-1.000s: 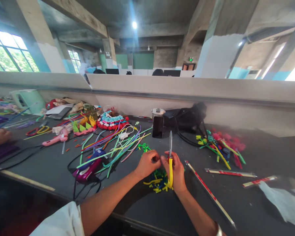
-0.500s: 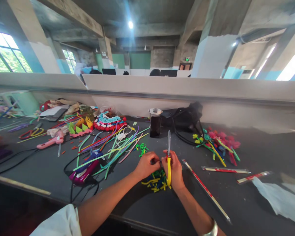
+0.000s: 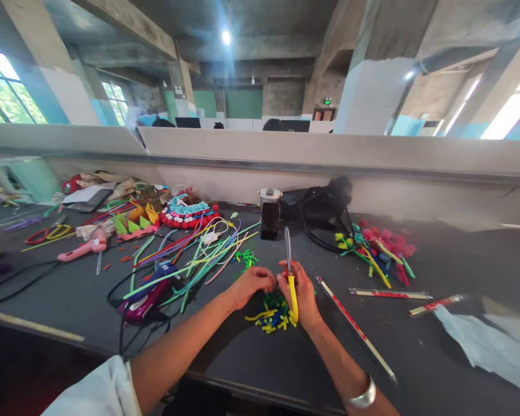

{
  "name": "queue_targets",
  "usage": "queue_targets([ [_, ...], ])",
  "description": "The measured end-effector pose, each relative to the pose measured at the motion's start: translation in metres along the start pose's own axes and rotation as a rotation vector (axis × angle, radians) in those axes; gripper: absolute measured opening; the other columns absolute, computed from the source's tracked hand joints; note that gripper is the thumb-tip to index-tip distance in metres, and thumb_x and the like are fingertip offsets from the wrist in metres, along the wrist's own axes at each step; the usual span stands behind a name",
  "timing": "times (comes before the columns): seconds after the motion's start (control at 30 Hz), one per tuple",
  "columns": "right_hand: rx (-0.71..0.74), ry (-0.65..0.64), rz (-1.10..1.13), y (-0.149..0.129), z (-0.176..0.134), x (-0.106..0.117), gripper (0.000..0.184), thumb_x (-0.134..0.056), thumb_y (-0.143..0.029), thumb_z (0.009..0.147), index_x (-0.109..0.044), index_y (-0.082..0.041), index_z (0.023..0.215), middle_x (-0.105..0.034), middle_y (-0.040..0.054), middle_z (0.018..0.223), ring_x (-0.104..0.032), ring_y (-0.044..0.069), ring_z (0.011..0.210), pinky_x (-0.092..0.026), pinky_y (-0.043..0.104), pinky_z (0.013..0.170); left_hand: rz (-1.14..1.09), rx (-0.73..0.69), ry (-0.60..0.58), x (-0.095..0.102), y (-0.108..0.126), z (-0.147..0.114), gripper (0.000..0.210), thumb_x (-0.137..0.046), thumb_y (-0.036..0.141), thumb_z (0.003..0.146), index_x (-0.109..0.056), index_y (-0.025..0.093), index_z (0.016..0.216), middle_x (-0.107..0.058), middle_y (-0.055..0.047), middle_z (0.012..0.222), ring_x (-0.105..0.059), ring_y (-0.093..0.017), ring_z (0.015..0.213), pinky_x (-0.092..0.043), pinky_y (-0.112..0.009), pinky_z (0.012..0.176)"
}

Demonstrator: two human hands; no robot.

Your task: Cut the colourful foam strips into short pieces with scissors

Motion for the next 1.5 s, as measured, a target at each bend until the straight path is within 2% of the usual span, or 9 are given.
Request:
queue_targets([
  [0.13,-0.007,0.014,-0.013,-0.003,0.000,0.001,0.031,-0.053,-0.039,0.084,-0.054,-0.020,0.108,-0.060,0.0008,0.084,-0.056,0.011,0.063,-0.046,0.022,0.060,-0.044,-0.026,0.033,0.000,-0.002,0.002,0.005,-0.060,0.017,0.059,-0.061,0.012,0.058,-0.052,0.003,0.053,-0.043,-0.009,0.054,-0.031,-0.024,0.057],
  [0.27,-0.021,0.043,-0.069,-0.008,-0.003,0.000,0.029,-0.051,-0.040,0.085,-0.056,-0.020,0.105,-0.063,0.0013,0.083,-0.059,0.013,0.067,-0.046,0.023,0.064,-0.280,-0.162,0.194,0.006,0.006,0.003,0.005,-0.062,0.017,0.060,-0.062,0.013,0.064,-0.053,0.003,0.056,-0.045,-0.009,0.056,-0.034,-0.023,0.060],
  [0.37,0.002,0.004,-0.204,-0.012,-0.006,-0.003,0.027,-0.049,-0.039,0.084,-0.057,-0.020,0.101,-0.064,0.0009,0.081,-0.058,0.013,0.064,-0.044,0.023,0.062,-0.453,-0.258,0.286,0.012,0.014,0.003,0.007,-0.065,0.019,0.062,-0.061,0.015,0.064,-0.050,0.004,0.054,-0.046,-0.009,0.058,-0.038,-0.024,0.067],
  [0.5,-0.015,-0.074,-0.424,-0.012,-0.011,-0.007,0.026,-0.049,-0.036,0.083,-0.058,-0.023,0.104,-0.063,-0.0011,0.075,-0.058,0.014,0.061,-0.040,0.022,0.057,-0.537,-0.315,0.337,0.016,0.017,0.002,0.009,-0.067,0.019,0.063,-0.059,0.015,0.067,-0.051,0.003,0.057,-0.048,-0.009,0.058,-0.040,-0.024,0.068],
  [0.7,-0.007,-0.112,-0.612,-0.009,-0.014,-0.010,0.030,-0.051,-0.030,0.080,-0.059,-0.027,0.109,-0.065,-0.0002,0.080,-0.060,0.015,0.067,-0.036,0.021,0.055,-0.501,-0.342,0.380,0.017,0.018,0.001,0.010,-0.065,0.022,0.066,-0.057,0.016,0.069,-0.056,0.001,0.065,-0.050,-0.009,0.061,-0.038,-0.023,0.062],
  [0.97,0.052,-0.028,-0.762,-0.017,-0.016,-0.008,0.029,-0.055,-0.022,0.080,-0.062,-0.027,0.107,-0.060,-0.0004,0.073,-0.056,0.013,0.065,-0.029,0.020,0.053,-0.314,-0.382,0.524,0.020,0.019,0.001,0.004,-0.061,0.018,0.065,-0.058,0.015,0.066,-0.054,0.003,0.060,-0.048,-0.009,0.060,-0.035,-0.022,0.061],
  [1.2,0.128,0.022,-0.808,-0.021,-0.017,-0.006,0.026,-0.055,-0.021,0.082,-0.064,-0.025,0.106,-0.058,0.0001,0.069,-0.054,0.012,0.066,-0.026,0.021,0.054,-0.239,-0.401,0.590,0.022,0.020,0.000,0.005,-0.063,0.018,0.064,-0.059,0.015,0.063,-0.053,0.003,0.058,-0.044,-0.009,0.058,-0.033,-0.022,0.059],
  [1.5,0.071,-0.025,-0.794,-0.016,-0.017,-0.009,0.025,-0.052,-0.022,0.082,-0.065,-0.025,0.104,-0.060,0.0002,0.065,-0.055,0.012,0.059,-0.027,0.021,0.053,-0.151,-0.389,0.627,0.022,0.022,0.000,0.005,-0.061,0.019,0.063,-0.058,0.015,0.062,-0.052,0.003,0.058,-0.044,-0.009,0.058,-0.032,-0.022,0.057],
])
Point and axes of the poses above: each hand's wrist, its own z-axis towards the middle knuckle, its own x-axis out of the back of the hand, y = z × x, the point moved 2 cm from there along z, towards the middle knuckle
